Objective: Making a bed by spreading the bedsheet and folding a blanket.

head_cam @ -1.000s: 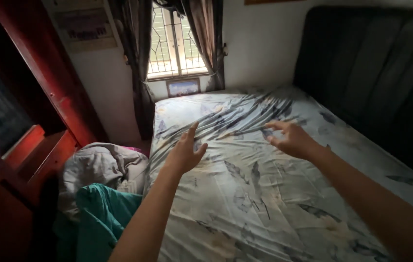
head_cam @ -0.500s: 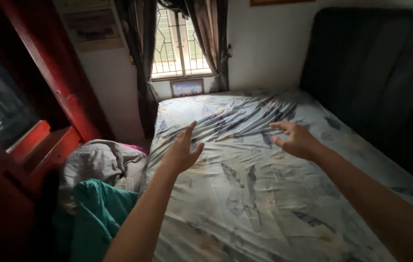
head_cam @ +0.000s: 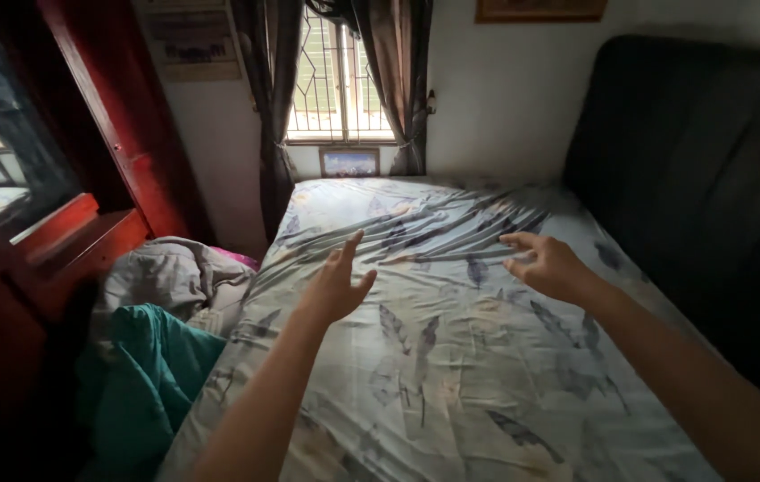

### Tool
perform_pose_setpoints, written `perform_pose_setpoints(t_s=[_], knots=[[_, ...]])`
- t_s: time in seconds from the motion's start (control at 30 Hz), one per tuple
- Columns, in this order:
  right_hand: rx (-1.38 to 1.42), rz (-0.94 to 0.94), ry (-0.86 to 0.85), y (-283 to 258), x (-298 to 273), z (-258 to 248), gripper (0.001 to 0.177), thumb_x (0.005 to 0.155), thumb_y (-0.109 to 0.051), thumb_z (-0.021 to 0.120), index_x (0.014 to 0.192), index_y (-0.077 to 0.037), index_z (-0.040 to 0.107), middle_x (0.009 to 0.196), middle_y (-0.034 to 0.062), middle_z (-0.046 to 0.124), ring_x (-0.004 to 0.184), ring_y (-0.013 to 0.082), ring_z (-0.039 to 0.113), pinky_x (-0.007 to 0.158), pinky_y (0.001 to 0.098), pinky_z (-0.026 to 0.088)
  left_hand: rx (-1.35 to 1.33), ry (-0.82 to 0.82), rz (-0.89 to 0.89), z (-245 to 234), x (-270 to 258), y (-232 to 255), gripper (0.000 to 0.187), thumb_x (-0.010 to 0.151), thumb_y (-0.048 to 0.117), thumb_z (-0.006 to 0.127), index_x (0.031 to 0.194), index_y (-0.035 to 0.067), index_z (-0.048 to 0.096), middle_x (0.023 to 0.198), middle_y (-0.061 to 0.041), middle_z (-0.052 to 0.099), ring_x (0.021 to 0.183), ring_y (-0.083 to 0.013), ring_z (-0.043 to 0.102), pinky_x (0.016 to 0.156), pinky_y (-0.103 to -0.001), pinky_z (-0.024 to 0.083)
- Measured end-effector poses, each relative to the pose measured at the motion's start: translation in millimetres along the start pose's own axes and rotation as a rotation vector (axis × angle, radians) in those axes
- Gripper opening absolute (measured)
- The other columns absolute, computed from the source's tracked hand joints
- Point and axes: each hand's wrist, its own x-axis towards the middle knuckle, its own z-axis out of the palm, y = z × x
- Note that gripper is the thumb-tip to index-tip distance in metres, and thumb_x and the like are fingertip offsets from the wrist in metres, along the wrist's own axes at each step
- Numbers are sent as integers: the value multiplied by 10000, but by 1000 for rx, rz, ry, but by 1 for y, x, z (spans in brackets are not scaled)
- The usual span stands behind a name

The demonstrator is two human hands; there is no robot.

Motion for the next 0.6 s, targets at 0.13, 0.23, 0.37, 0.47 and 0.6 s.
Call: perform_pose_setpoints(t_s=[0.13,0.23,0.37,0.47,0.6], knots=[[76,34,-10,17,-4,-17,599,878,-284,702,1447,-142,583,1400,159,636,1245,301,648,1000,422,539,16,17,35,8,4,26,802,936,421,642,1598,223,236,1429,-303,522,1306,-485,529,1024,-551,485],[95,126,-15,21,-11,-27,629,886,-292,688,1477,-133,544,1346,168,708,1191,300,725,1003,423,571,20,-8,32,8,9,43,805,936,427,629,1603,227,224,1423,-296,526,1301,-474,540,1015,-548,489],[48,56,40,31,-16,-30,593,873,-288,711,1432,-137,583,1407,130,661,1268,290,650,1038,435,521,44,-24,68,14,18,44,798,945,435,622,1602,218,225,1438,-290,524,1306,-467,539,1030,-535,486],[25,88,41,36,-24,-33,578,882,-296,709,1428,-148,593,1431,122,640,1303,315,609,1043,451,504,31,-27,105,17,20,48,806,940,437,628,1602,218,224,1448,-295,515,1308,-474,533,1040,-534,478],[28,94,48,34,-21,-40,582,874,-321,684,1432,-183,594,1470,101,604,1297,334,626,1040,442,533,32,-78,21,8,23,50,819,941,457,609,1615,240,197,1431,-288,531,1296,-472,552,1050,-535,480]])
